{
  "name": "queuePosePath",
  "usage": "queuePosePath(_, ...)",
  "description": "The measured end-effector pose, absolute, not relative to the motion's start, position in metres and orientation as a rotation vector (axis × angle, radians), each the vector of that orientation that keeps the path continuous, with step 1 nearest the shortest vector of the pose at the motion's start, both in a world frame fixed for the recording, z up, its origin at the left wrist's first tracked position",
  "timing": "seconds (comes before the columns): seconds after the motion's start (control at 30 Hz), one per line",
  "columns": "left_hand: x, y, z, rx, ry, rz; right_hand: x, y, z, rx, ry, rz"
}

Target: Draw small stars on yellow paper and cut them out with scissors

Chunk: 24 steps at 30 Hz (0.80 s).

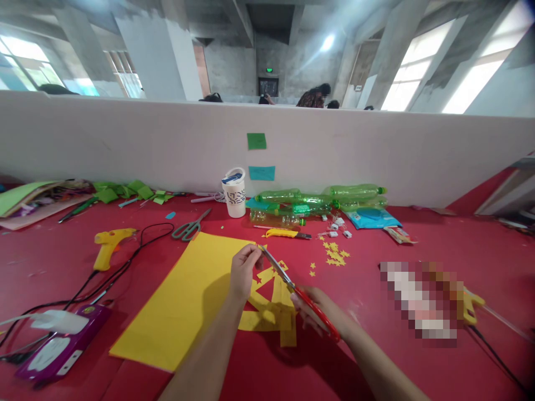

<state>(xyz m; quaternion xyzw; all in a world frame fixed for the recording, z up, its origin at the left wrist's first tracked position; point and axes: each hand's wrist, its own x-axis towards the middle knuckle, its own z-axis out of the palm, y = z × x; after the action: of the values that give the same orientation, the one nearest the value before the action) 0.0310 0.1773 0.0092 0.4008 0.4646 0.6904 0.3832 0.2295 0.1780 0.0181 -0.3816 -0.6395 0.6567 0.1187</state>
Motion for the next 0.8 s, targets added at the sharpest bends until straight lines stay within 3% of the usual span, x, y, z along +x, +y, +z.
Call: queuePosePath(0.8, 0.0307, 0.1775, 0.0093, 1.008, 1.173, 1.758, 0.2288, 0.1778, 0.0193, -1.108, -1.910, 1.874)
